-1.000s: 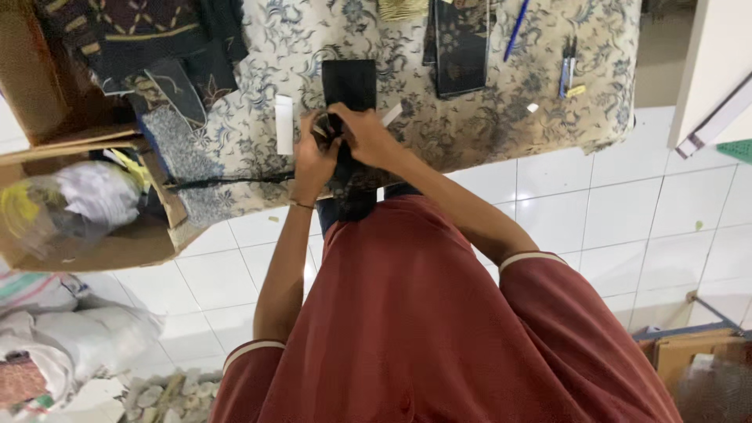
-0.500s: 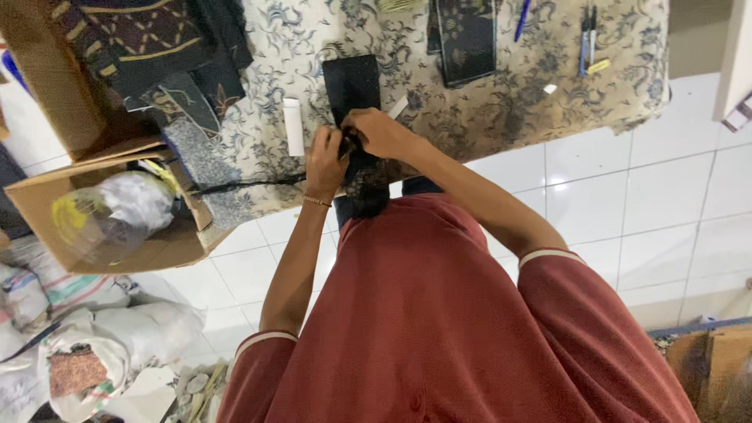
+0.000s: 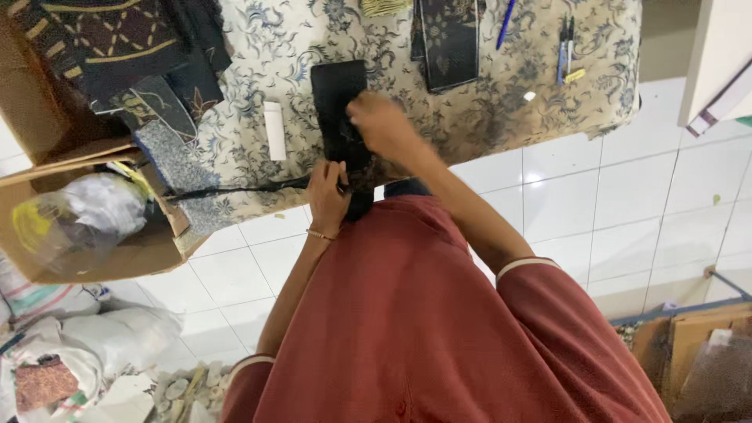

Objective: The person writes on a small white label, cuts it with scissors, and attaches it to a black rectangular box. They then tie a gold ribbon around the box and place it in a cardboard box. The person repeats the process with another black box, attaching a label and tying a black ribbon around it.

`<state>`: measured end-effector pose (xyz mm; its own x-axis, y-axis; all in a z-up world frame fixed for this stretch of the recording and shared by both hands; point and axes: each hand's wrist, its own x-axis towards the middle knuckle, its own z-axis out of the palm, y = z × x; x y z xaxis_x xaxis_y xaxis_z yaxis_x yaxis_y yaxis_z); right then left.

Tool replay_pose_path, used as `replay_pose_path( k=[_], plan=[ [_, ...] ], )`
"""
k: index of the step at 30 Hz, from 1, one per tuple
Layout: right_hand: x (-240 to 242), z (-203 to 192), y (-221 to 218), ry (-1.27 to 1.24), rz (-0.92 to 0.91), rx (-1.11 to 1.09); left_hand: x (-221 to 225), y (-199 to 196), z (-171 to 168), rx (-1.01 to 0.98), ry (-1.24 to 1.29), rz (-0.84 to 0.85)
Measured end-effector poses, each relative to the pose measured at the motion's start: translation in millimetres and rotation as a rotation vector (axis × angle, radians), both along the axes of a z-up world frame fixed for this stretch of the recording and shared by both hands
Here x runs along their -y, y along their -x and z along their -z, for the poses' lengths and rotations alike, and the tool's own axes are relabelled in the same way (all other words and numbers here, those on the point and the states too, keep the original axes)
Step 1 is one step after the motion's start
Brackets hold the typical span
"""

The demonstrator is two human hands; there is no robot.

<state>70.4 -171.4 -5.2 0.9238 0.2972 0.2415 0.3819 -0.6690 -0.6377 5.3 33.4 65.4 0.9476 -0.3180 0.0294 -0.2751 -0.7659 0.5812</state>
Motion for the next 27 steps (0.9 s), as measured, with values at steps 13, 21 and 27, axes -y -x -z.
replay_pose_path(
  k=[13,21,27],
  plan=[
    [336.8,134.2,48.8,0.64,0.913,-0.526,6.3,-0.4,31.5,-0.433,0.184,-0.255],
    [274.2,70.4,53.0,0.232,0.964,-0.454,-21.6,-5.2,31.3,-0.65,0.987,-0.373],
    [125.4,18.8,100.7,-0.123,0.467,-0.767,-41.3,-14.3,14.1,-0.995,1.147,-0.823]
  ],
)
